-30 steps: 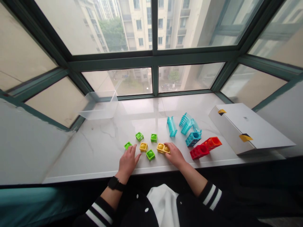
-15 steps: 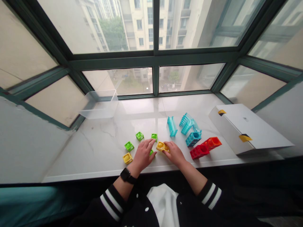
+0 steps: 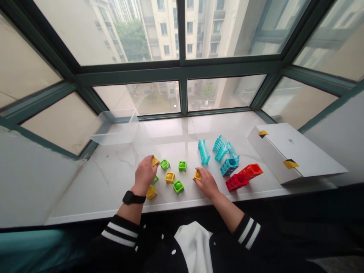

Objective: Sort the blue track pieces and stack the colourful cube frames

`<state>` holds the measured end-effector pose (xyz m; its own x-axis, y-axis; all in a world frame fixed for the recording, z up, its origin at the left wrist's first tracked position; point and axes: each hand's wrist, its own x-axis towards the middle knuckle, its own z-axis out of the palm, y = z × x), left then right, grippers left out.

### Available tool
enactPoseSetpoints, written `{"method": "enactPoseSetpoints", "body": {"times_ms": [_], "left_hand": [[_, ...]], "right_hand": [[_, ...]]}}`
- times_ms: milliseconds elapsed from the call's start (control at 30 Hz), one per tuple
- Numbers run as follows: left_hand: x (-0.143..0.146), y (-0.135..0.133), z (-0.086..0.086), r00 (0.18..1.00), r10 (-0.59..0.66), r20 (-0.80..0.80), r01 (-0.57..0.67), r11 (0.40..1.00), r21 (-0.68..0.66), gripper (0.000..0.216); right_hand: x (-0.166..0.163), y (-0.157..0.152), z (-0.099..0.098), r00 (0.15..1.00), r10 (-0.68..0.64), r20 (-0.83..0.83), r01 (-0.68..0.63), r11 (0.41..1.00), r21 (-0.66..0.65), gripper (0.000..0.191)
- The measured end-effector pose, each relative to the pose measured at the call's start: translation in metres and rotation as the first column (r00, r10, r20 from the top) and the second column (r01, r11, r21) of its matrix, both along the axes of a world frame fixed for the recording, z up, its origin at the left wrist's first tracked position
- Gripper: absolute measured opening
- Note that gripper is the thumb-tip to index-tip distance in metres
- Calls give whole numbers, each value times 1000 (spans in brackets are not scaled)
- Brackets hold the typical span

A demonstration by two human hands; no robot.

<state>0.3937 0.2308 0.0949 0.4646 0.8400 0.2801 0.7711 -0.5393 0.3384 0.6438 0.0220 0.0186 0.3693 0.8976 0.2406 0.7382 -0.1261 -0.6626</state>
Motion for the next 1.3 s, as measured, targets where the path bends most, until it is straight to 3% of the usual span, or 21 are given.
{"method": "enactPoseSetpoints", "body": {"times_ms": [100,200,367,467,533,667,767,833,900,967,1033,1133,1300], "left_hand": [[-24,32,-15,979,168,-115,-186,969,-160,37],[-28,52,-32,957,239,-162,-280,909,-309,38],[-20,67,-47,965,225,-138,-261,886,-383,50],[-20,68,-46,976,187,-112,-217,879,-425,56],[-22,64,-40,980,183,-77,-199,888,-415,59],[-17,34,-18,970,166,178,-135,975,-177,52],[4,-14,2,929,-57,367,76,996,-36,39],[23,-55,14,874,-219,434,242,970,1,35],[42,-97,23,816,-389,428,435,901,-11,39],[57,-130,27,757,-542,364,604,794,-73,60],[65,-150,28,704,-637,315,692,715,-100,75],[67,-155,24,708,-648,281,690,720,-76,61],[53,-136,18,734,-639,231,669,738,-84,51]], "right_hand": [[-7,14,-1,999,37,40,-35,998,-56,49],[-14,17,16,994,59,87,-53,996,-75,54],[4,-21,84,985,67,156,-76,996,52,39],[34,-59,123,964,-80,254,73,997,38,31],[54,-83,133,929,-171,327,196,980,-45,30],[75,-114,123,868,-244,432,399,861,-315,40],[76,-119,112,900,-214,381,386,798,-463,43],[71,-117,114,933,-203,297,330,810,-484,42],[63,-112,123,968,-172,182,236,872,-430,40],[51,-105,135,996,-88,29,92,945,-314,38],[37,-97,146,989,28,-148,-55,982,-183,36],[18,-84,153,950,119,-290,-139,989,-47,41],[-2,-58,145,949,229,-216,-237,971,-12,60]]}}
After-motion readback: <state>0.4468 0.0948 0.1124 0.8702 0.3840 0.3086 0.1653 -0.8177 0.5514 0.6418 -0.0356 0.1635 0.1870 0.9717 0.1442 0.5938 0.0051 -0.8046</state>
